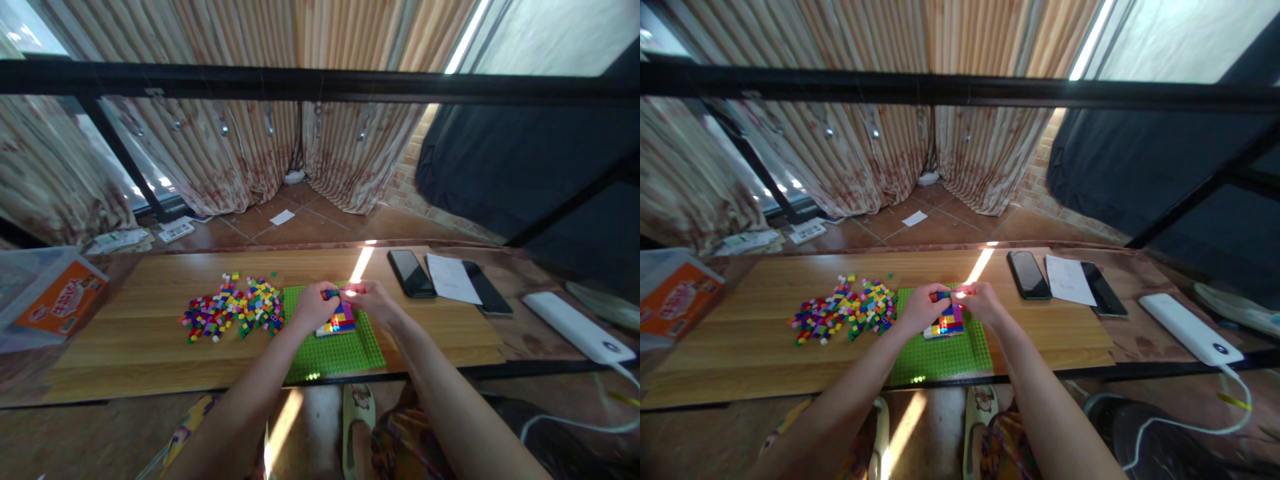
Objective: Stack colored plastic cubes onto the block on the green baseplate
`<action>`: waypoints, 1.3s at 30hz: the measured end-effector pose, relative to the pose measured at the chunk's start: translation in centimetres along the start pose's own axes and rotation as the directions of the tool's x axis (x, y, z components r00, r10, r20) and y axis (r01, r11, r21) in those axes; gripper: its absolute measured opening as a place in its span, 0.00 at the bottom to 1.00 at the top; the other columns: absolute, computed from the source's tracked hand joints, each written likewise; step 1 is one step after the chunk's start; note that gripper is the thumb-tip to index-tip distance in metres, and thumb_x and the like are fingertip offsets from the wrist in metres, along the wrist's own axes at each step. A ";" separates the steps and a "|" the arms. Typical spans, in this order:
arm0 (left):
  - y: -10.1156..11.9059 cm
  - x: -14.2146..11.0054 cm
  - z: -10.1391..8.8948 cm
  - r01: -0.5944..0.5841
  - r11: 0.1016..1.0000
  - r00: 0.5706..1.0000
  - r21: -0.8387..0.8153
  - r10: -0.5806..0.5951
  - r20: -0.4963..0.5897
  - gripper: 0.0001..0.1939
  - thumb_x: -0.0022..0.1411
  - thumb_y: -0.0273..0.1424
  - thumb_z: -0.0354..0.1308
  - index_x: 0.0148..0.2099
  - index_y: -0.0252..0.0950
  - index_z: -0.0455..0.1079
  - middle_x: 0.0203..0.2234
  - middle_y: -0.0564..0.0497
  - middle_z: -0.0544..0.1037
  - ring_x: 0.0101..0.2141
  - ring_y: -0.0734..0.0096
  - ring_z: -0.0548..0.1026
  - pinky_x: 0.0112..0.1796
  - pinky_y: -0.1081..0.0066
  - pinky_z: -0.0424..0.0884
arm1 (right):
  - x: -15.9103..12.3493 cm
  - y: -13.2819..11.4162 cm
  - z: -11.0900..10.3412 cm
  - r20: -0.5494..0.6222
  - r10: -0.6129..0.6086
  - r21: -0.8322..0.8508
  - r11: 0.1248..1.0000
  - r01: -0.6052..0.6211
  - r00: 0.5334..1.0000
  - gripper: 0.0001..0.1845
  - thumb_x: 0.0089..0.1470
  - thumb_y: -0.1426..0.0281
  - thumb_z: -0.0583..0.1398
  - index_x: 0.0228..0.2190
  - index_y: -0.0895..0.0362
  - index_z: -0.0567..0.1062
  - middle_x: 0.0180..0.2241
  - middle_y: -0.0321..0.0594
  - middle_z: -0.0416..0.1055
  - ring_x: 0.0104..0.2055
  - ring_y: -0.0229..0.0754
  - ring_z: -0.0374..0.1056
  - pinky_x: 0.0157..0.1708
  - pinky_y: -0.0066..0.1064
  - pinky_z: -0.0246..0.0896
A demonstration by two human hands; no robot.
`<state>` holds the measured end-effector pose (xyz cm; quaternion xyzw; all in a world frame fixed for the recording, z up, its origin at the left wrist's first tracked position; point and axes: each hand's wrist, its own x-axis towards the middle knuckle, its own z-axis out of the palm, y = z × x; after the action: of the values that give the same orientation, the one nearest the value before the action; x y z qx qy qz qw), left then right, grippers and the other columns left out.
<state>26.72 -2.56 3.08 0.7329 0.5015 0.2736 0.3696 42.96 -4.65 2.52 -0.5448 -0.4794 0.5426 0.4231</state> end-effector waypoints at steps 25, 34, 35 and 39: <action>-7.4 -4.2 -14.1 0.015 0.967 0.991 0.253 -0.048 0.125 0.11 0.48 0.22 0.56 0.34 0.34 0.78 0.27 0.51 0.81 0.30 0.71 0.76 0.34 0.75 0.70 | 0.3 -1.6 1.3 -0.336 0.007 -0.048 0.999 -0.025 0.942 0.26 0.38 0.50 0.66 0.29 0.61 0.78 0.31 0.46 0.76 0.26 0.39 0.69 0.28 0.32 0.62; -7.5 -3.8 -13.8 0.017 0.874 0.996 0.486 -0.059 0.070 0.16 0.46 0.21 0.56 0.36 0.38 0.79 0.24 0.53 0.78 0.28 0.70 0.73 0.32 0.74 0.66 | 0.2 -2.1 1.6 -0.340 -0.018 -0.159 0.987 -0.038 0.940 0.25 0.40 0.51 0.64 0.30 0.61 0.79 0.20 0.42 0.72 0.23 0.41 0.68 0.25 0.33 0.60; -7.6 -3.7 -13.6 0.011 0.871 0.996 0.491 -0.056 0.076 0.16 0.46 0.22 0.57 0.37 0.38 0.79 0.24 0.53 0.78 0.27 0.71 0.72 0.32 0.74 0.66 | 0.2 -2.2 1.6 -0.344 -0.024 -0.168 0.985 -0.036 0.939 0.25 0.40 0.51 0.64 0.30 0.61 0.79 0.20 0.42 0.72 0.23 0.41 0.68 0.26 0.33 0.60; -7.4 -3.6 -13.2 0.028 0.876 0.996 0.481 -0.063 0.057 0.13 0.48 0.25 0.58 0.36 0.40 0.79 0.23 0.53 0.77 0.27 0.70 0.72 0.32 0.73 0.66 | 0.2 -2.1 1.5 -0.338 -0.046 -0.193 0.981 -0.022 0.940 0.26 0.39 0.50 0.64 0.29 0.61 0.79 0.21 0.42 0.72 0.24 0.41 0.67 0.27 0.33 0.60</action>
<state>11.32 -0.76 4.54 0.7987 0.5575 0.1059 0.2004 41.28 -4.20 4.49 -0.6661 -0.4526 0.3881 0.4481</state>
